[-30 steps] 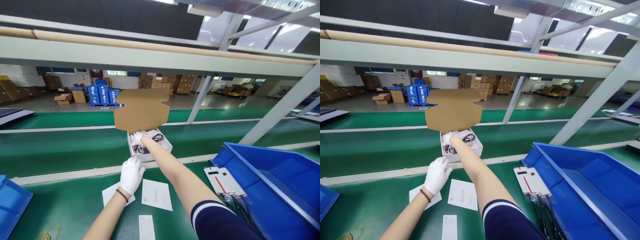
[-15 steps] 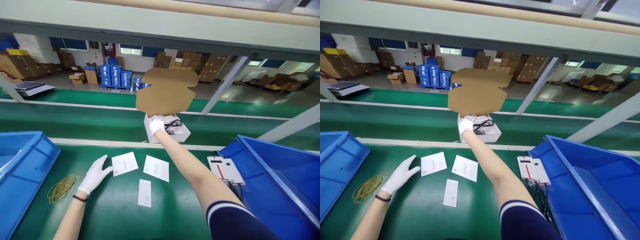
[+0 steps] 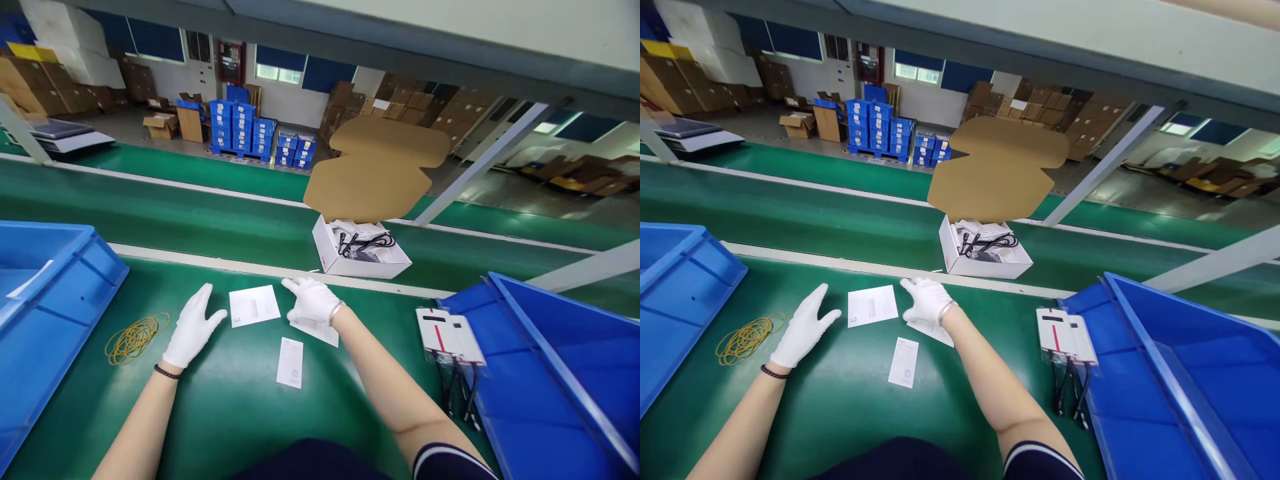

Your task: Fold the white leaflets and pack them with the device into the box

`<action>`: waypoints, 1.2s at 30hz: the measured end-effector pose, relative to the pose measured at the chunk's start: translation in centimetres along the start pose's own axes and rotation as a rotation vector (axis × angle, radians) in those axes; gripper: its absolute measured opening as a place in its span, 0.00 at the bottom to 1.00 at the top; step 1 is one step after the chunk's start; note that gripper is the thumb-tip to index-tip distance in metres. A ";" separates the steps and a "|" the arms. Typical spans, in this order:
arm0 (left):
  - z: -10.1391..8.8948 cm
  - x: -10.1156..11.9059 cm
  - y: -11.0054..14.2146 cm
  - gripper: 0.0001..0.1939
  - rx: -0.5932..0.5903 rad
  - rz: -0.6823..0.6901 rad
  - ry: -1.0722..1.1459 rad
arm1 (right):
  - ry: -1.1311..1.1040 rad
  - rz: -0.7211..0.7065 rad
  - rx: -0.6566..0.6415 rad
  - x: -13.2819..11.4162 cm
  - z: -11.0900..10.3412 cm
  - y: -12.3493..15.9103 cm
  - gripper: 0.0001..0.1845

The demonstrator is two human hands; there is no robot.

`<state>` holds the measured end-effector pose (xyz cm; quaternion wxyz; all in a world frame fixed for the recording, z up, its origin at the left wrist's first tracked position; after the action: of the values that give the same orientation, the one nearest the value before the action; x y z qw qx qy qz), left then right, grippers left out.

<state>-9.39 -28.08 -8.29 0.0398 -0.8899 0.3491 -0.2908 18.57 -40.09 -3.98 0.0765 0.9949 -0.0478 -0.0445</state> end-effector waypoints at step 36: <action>7.2 12.4 6.0 0.43 -0.411 0.325 -0.186 | -0.295 0.292 -0.104 -5.4 5.7 9.3 0.34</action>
<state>-1.79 -41.54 -9.89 -0.0638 -0.8345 0.5338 -0.1207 11.89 -49.56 -7.68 0.1256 0.9549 -0.1998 -0.1805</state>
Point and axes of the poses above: each hand's wrist, its own y-axis away from the middle knuckle, its own z-axis out of the palm, x = y × z, the point moved 4 cm from there along -y, towards the middle knuckle, and after that the axes turned 1 degree about x, right-handed, at the moved point
